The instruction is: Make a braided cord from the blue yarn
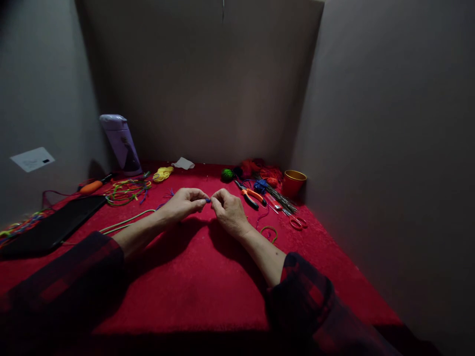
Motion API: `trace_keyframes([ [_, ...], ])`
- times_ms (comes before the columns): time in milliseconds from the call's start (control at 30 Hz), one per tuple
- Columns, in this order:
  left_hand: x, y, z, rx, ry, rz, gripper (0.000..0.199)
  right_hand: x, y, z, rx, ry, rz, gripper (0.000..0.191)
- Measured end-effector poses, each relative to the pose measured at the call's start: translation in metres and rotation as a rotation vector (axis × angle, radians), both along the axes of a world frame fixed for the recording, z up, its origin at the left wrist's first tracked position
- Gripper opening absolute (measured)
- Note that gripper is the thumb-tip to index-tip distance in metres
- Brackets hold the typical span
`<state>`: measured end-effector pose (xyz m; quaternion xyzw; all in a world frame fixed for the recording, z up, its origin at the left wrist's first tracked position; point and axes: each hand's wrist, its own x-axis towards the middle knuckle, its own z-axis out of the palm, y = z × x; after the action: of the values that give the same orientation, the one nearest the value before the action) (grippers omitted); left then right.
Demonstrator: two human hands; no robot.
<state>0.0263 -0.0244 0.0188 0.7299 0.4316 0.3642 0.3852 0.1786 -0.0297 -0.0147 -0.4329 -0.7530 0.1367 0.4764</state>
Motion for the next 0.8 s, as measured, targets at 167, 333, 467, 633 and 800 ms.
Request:
trace_keyframes([
  [167, 0.001, -0.004, 0.003, -0.038, -0.002, 0.021, 0.012, 0.000, 0.001, 0.000, -0.007, -0.008, -0.052, 0.015],
  [333, 0.002, -0.005, 0.005, -0.074, -0.021, 0.024, 0.010, 0.000, 0.001, 0.000, -0.010, -0.006, -0.103, 0.015],
  [467, 0.004, -0.003, 0.003, -0.081, -0.052, 0.018, 0.008, 0.001, 0.005, -0.002, -0.018, 0.006, -0.135, 0.016],
  [633, 0.004, -0.006, 0.004, -0.094, -0.082, 0.054, 0.010, 0.005, 0.011, -0.006, -0.067, 0.081, -0.141, 0.018],
  [800, 0.001, -0.004, 0.005, -0.051, -0.072, 0.091, 0.011, 0.004, 0.010, -0.005, -0.097, 0.131, -0.025, 0.019],
])
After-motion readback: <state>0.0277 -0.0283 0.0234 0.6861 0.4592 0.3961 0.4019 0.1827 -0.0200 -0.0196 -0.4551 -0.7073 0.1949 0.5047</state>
